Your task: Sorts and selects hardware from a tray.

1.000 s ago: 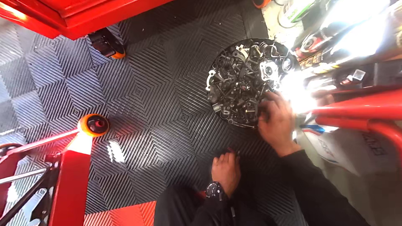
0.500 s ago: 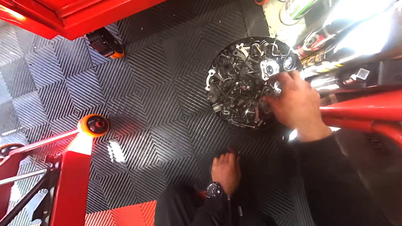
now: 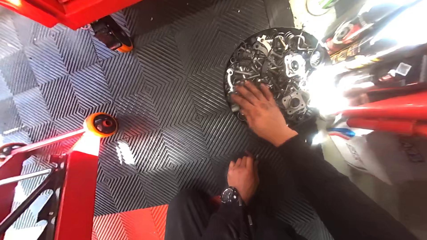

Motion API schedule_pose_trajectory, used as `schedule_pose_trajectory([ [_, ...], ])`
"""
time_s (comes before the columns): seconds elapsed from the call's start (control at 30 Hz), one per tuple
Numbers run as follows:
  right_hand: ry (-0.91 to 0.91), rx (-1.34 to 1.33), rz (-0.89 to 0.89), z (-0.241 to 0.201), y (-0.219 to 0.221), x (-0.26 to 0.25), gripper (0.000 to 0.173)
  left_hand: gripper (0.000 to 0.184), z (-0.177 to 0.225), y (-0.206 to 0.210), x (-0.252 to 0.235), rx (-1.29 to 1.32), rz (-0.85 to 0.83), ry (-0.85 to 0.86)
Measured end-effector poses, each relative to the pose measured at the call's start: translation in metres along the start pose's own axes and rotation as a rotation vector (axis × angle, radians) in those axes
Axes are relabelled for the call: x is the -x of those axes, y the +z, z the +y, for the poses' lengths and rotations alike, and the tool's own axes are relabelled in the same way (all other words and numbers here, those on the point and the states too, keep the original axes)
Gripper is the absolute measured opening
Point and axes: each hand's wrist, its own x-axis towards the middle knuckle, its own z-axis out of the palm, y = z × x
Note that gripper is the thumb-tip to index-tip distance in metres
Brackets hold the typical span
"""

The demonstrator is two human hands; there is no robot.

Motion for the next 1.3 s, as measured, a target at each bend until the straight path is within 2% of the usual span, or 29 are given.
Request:
schedule_pose_trajectory([
  [0.13,0.107,0.014,0.107,0.001,-0.011,0.028,0.032,0.027,0.002,-0.001,0.0,0.007,-0.026,-0.002],
  [0.33,0.198,0.045,0.216,0.014,-0.017,0.062,0.028,0.026,0.002,-0.001,0.002,0.019,-0.015,-0.002],
  [0.5,0.275,0.006,0.394,0.01,-0.02,0.069,0.019,0.027,0.002,0.001,0.001,0.011,0.022,0.0],
  [0.7,0.277,-0.097,0.29,0.016,-0.028,0.062,0.019,0.026,0.001,0.003,0.002,0.024,0.043,0.001],
  [0.87,0.24,-0.076,0.339,0.009,-0.03,0.045,0.029,0.026,0.001,0.003,0.002,0.043,0.044,-0.007],
  [1.03,0.309,0.005,0.151,-0.007,-0.01,0.049,0.034,0.026,0.001,0.001,0.001,0.03,0.007,-0.004],
  [1.3,0.254,-0.076,0.374,-0.007,-0.004,0.051,0.028,0.028,0.0,0.0,0.001,0.028,0.001,0.004],
])
